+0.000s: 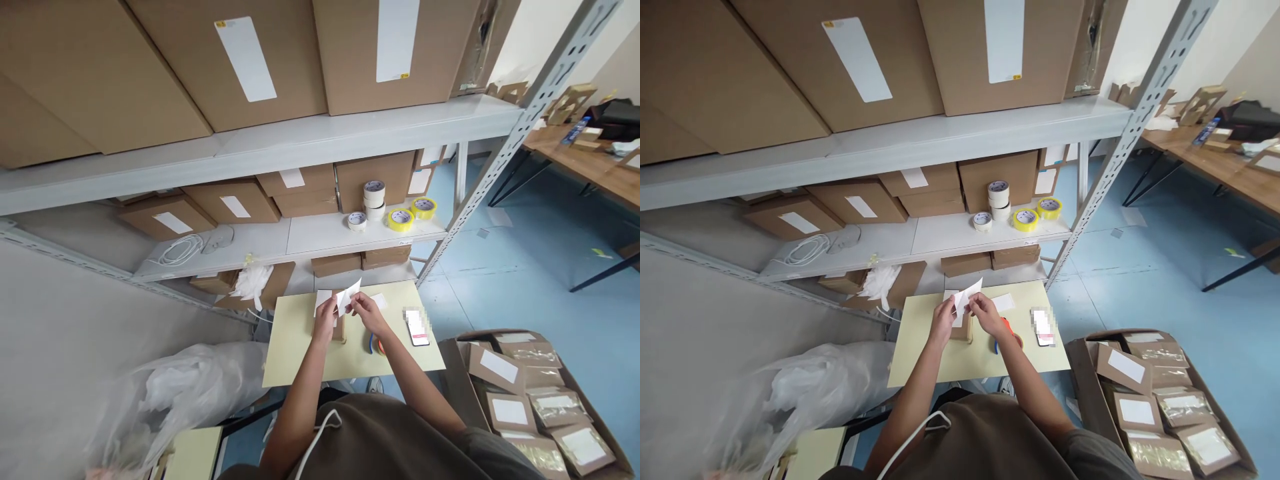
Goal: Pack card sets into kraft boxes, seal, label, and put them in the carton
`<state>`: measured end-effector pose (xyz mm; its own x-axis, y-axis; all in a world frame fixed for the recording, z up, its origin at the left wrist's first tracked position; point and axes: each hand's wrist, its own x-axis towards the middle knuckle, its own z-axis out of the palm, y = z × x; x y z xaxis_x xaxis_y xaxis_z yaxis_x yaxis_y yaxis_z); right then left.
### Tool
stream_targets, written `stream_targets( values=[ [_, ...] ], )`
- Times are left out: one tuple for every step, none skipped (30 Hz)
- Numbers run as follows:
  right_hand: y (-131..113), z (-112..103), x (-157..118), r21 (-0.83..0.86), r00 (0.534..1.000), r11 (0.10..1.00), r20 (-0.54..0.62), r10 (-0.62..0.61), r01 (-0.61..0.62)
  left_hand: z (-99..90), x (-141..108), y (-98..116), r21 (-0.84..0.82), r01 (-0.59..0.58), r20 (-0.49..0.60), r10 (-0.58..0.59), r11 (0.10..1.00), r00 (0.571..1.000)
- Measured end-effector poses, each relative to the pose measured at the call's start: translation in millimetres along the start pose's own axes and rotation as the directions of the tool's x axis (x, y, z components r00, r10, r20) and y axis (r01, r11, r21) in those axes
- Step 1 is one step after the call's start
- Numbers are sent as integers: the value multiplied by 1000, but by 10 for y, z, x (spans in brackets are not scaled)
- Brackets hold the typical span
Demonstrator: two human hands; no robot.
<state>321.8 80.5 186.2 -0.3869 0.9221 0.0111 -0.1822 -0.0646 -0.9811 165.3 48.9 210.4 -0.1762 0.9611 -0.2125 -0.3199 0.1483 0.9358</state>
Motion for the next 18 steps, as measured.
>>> stream_targets(
  values=[
    [5,9,11,4,1000,1000,-7,14,-14,-18,-7,-7,28,-10,13,10,1000,1000],
    [5,23,24,4,1000,1000,-11,25,-25,-42,-13,-13,72,-23,16,22,997,1000],
    [3,45,39,1,999,999,-15,33,-33,-72,-15,-17,124,-37,8,36,992,999],
    [-2,74,57,-5,999,999,-19,40,-41,-106,-14,-19,174,-50,-5,52,983,999],
    [-7,113,77,-12,998,999,-23,51,-51,-143,-9,-18,213,-61,-14,65,975,998],
    [-10,160,99,-21,997,998,-30,65,-65,-183,1,-17,233,-71,-17,77,970,997],
    [-11,216,123,-33,996,996,-40,79,-81,-226,13,-15,233,-82,-14,87,969,996],
    [-8,277,149,-48,994,994,-51,92,-94,-273,29,-13,218,-90,-5,94,972,996],
    [-2,341,175,-63,993,993,-60,99,-103,-326,48,-13,200,-94,8,94,975,996],
    [6,402,200,-78,993,991,-66,100,-105,-388,71,-13,182,-88,16,87,979,996],
    [14,456,224,-89,993,991,-68,97,-103,-461,100,-14,163,-72,13,70,984,997],
    [21,501,244,-92,993,991,-67,95,-101,-550,137,-12,136,-47,-3,48,990,999],
    [27,532,261,-86,993,991,-66,96,-101,-656,182,-6,95,-22,-31,26,995,999],
    [31,550,273,-72,992,992,-71,100,-105,-781,237,5,37,-3,-71,6,999,997],
    [37,557,282,-54,991,993,-85,104,-109,-926,302,23,-34,5,-128,-9,999,992],
    [45,556,288,-32,987,993,-118,106,-110,-1090,375,47,-106,3,-202,-25,994,979],
    [59,553,295,-10,980,994,-171,102,-105,-1268,450,76,-170,-6,-286,-44,985,957],
    [83,556,305,11,965,996,-244,93,-93,-1456,524,107,-217,-21,-382,-65,976,922]
  ],
)
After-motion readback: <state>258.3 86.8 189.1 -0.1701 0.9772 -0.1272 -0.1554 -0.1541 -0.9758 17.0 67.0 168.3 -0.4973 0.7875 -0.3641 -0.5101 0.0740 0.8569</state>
